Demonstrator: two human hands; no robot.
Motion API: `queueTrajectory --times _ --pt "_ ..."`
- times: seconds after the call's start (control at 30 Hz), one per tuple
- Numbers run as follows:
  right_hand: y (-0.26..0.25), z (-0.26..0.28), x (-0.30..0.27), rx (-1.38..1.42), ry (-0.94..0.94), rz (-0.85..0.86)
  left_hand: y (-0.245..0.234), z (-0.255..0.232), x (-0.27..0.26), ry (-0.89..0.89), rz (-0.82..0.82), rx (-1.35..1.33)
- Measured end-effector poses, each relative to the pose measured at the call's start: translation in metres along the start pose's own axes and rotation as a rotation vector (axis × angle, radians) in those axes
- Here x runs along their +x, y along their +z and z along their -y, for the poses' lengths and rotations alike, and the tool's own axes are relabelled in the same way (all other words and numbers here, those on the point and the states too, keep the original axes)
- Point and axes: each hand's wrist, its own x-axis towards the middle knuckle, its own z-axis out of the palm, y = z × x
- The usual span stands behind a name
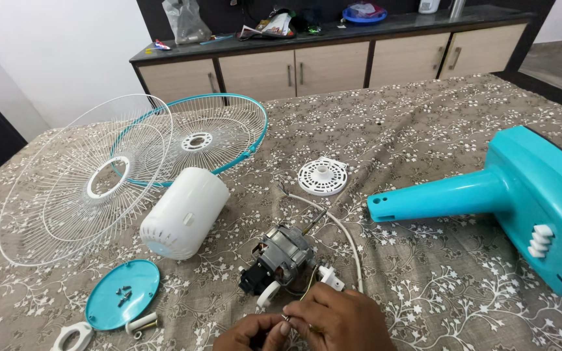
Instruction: The person assembles a table fan by securing the motor to the base with a screwdriver, inserting the motor into the white housing, and attaching the power cord. The fan cage and blades remain disassembled on the table.
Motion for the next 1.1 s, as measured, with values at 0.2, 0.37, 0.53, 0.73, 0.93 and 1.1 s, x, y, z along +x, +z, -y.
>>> queueTrajectory --times 0.2,0.37,0.53,0.73,0.93,1.1 --pt "-0.011 0.0 0.018 -0.1 -0.086 0.084 -0.015 -0.007 0.01 0.016 -0.259 0.318" --pt "-0.005 0.0 0.019 -0.083 -0.194 0.016 -0.024 -0.023 0.019 0.026 -0.168 0.298" --pt "0.003 -0.002 0.017 -0.104 -0.21 -0.022 -0.019 -0.017 0.019 0.082 -0.143 0.218" --pt "0.008 0.0 0.018 -0.138 -0.213 -0.054 -0.023 -0.02 0.015 0.037 -0.107 0.32" --pt "0.012 -0.006 0.016 -0.118 -0.217 -0.039 -0.019 -0.031 0.006 0.083 -0.169 0.335" --pt "0.014 -0.008 0.015 -0.132 -0.275 -0.044 -0.017 -0.029 0.007 0.246 -0.178 0.225"
